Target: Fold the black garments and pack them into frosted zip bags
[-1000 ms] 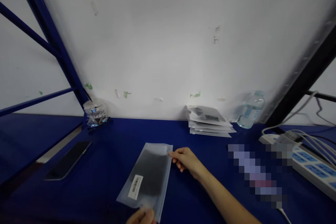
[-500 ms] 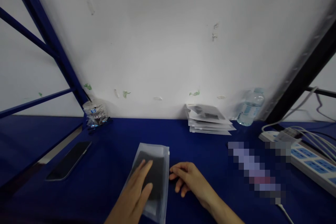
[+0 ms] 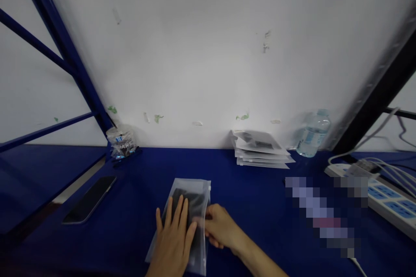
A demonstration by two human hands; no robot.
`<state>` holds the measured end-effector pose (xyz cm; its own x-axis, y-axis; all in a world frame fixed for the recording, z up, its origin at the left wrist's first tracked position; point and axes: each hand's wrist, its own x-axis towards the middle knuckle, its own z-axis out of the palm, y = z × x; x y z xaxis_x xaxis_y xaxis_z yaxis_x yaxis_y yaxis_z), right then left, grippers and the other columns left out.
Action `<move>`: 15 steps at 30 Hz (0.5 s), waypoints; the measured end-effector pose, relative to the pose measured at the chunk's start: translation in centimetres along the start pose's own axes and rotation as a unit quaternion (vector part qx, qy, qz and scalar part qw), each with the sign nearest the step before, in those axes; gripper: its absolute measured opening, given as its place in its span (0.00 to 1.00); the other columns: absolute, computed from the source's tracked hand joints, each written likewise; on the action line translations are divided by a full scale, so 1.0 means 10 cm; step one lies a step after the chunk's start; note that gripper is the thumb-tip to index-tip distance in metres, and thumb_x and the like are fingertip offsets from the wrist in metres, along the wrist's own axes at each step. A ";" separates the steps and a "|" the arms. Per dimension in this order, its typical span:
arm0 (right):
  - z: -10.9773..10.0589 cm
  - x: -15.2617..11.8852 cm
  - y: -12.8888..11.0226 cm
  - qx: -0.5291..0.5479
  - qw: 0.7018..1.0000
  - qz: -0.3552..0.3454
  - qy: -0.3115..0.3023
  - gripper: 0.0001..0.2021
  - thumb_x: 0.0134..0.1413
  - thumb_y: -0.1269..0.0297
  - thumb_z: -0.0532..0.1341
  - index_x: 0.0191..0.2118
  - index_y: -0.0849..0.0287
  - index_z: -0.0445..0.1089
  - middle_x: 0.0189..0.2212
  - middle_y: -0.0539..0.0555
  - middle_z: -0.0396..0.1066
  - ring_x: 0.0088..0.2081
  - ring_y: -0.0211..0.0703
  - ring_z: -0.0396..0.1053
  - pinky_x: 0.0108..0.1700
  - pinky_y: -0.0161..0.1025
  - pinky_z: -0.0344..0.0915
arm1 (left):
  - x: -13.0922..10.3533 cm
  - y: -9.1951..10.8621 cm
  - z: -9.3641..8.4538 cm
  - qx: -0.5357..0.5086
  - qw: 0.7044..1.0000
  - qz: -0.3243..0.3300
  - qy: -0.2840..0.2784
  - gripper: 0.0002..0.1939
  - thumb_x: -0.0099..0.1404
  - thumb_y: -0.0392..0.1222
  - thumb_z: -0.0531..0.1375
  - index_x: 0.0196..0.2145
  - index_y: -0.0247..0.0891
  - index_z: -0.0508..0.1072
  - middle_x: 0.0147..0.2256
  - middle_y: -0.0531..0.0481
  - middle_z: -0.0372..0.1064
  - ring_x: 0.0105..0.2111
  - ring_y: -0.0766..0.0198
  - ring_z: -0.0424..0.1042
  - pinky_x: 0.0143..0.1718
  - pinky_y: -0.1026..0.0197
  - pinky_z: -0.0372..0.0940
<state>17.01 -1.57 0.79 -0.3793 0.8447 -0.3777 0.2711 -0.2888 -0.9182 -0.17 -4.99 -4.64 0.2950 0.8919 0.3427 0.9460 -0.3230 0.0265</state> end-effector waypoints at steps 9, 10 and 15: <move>-0.41 -0.52 0.31 0.000 0.994 0.045 0.103 0.16 0.53 0.52 0.55 0.23 0.57 0.59 0.12 0.43 0.61 0.09 0.28 0.54 0.10 0.27 0.44 | 0.39 -0.83 0.04 0.074 0.993 -0.054 -0.080 0.26 0.69 0.47 0.44 0.61 0.37 0.58 0.62 0.43 0.52 0.63 0.40 0.40 0.56 0.29 0.37; -0.40 -0.55 0.34 -0.012 0.994 0.055 0.093 0.18 0.53 0.49 0.55 0.22 0.57 0.59 0.12 0.45 0.62 0.09 0.29 0.54 0.10 0.28 0.44 | 0.48 -1.03 0.03 0.085 0.990 -0.052 -0.097 0.24 0.68 0.45 0.43 0.59 0.39 0.62 0.62 0.43 0.52 0.63 0.39 0.40 0.55 0.27 0.36; -0.18 -0.68 0.34 -0.176 0.974 0.006 0.144 0.24 0.50 0.42 0.56 0.17 0.57 0.61 0.12 0.50 0.63 0.14 0.35 0.60 0.17 0.32 0.54 | 0.91 -1.81 -0.16 0.073 0.989 -0.055 -0.113 0.22 0.67 0.42 0.44 0.54 0.41 0.67 0.61 0.44 0.56 0.62 0.41 0.45 0.55 0.29 0.41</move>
<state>22.06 -7.49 0.46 -0.1249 0.9480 -0.2927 0.5788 -0.1700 -0.7975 -14.80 8.42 -0.47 0.1962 0.9724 0.1260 0.9785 -0.1859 -0.0892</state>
